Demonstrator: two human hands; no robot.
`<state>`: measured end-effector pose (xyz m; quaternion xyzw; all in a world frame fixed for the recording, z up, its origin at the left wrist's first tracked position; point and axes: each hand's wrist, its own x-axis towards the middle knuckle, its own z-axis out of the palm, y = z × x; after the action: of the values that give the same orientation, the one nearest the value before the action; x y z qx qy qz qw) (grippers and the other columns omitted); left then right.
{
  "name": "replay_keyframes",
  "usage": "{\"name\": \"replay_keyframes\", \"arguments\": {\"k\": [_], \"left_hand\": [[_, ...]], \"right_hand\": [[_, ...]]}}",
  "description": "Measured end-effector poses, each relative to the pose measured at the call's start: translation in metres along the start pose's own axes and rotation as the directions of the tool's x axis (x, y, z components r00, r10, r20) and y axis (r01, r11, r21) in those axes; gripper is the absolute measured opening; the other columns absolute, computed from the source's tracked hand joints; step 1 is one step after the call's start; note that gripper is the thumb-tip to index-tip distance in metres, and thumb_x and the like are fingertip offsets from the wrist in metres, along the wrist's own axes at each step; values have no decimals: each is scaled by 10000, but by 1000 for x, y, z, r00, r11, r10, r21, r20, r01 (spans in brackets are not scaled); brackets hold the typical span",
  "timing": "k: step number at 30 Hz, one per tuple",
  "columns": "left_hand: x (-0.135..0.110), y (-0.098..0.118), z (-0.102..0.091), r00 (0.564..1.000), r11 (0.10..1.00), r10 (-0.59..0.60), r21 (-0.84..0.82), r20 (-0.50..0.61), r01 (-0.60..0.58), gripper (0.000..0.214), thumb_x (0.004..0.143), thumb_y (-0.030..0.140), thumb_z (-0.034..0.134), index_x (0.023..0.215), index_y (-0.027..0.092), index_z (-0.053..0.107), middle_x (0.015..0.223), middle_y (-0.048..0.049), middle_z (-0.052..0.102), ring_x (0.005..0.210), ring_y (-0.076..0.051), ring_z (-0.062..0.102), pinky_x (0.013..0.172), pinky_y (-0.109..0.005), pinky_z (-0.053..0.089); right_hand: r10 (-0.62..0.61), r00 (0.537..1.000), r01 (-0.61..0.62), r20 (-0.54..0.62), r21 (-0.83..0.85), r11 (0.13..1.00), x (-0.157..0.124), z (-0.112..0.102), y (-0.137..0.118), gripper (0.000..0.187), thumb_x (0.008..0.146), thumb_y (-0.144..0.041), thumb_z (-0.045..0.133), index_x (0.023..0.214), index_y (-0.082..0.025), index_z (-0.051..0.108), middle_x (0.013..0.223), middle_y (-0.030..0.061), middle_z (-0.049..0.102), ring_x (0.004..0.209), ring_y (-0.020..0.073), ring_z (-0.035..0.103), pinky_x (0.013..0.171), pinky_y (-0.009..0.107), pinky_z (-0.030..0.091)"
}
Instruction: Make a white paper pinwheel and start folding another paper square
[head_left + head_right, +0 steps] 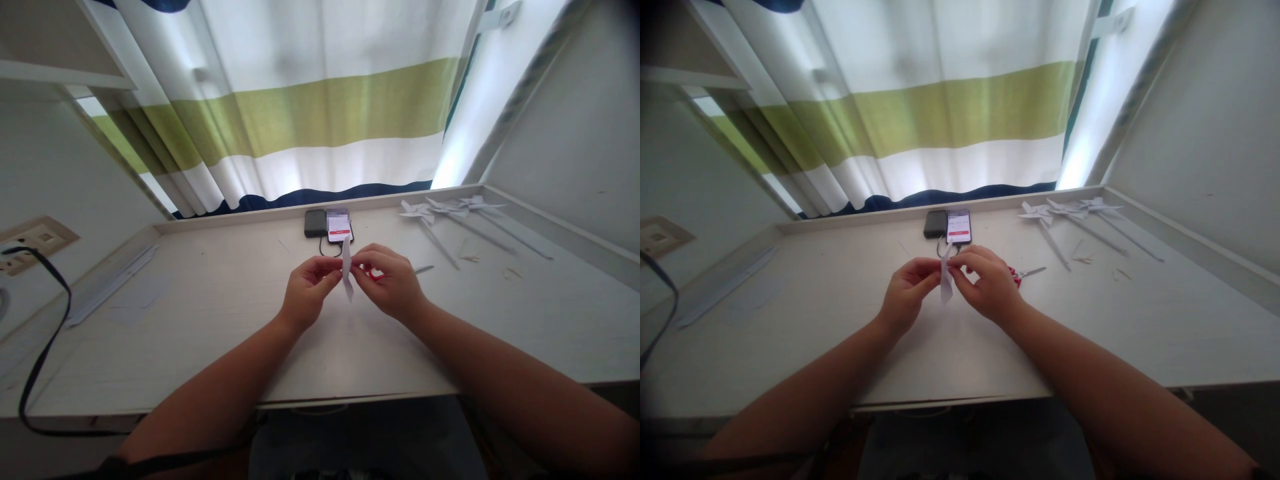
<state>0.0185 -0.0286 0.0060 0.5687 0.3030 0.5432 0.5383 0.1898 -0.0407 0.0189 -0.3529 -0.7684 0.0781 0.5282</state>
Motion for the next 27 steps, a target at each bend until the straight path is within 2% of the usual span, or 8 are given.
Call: {"name": "replay_keyframes", "arguments": {"k": [7,12,20,27], "left_hand": [[-1,0,-3,996,991,85,99,19,-87,149,767,187,731,911,157,706,855,-48,720,794,-160,664,748,-277,529],[-1,-1,-4,995,979,97,181,-5,-95,141,761,199,737,893,160,706,841,-40,712,766,-150,651,711,-257,522],[1,1,-6,999,968,39,247,-8,-36,159,782,272,720,883,150,731,830,-59,720,752,-166,639,708,-284,511],[4,3,-6,998,988,-62,143,-14,63,162,741,269,741,846,147,755,777,-52,728,747,-176,648,734,-294,503]], "right_hand": [[40,998,-42,40,39,998,1,0,0,88,829,-125,613,868,-180,670,816,39,651,722,152,579,655,294,486],[69,996,-72,63,45,996,0,1,2,78,830,-128,609,853,-185,656,798,28,637,708,149,562,653,295,472],[79,995,-82,66,40,996,-1,2,3,70,828,-134,614,847,-187,656,787,27,627,703,152,552,652,302,463],[42,998,-43,53,20,999,0,1,3,87,814,-142,639,875,-191,675,809,39,636,708,161,561,665,316,479]]}}
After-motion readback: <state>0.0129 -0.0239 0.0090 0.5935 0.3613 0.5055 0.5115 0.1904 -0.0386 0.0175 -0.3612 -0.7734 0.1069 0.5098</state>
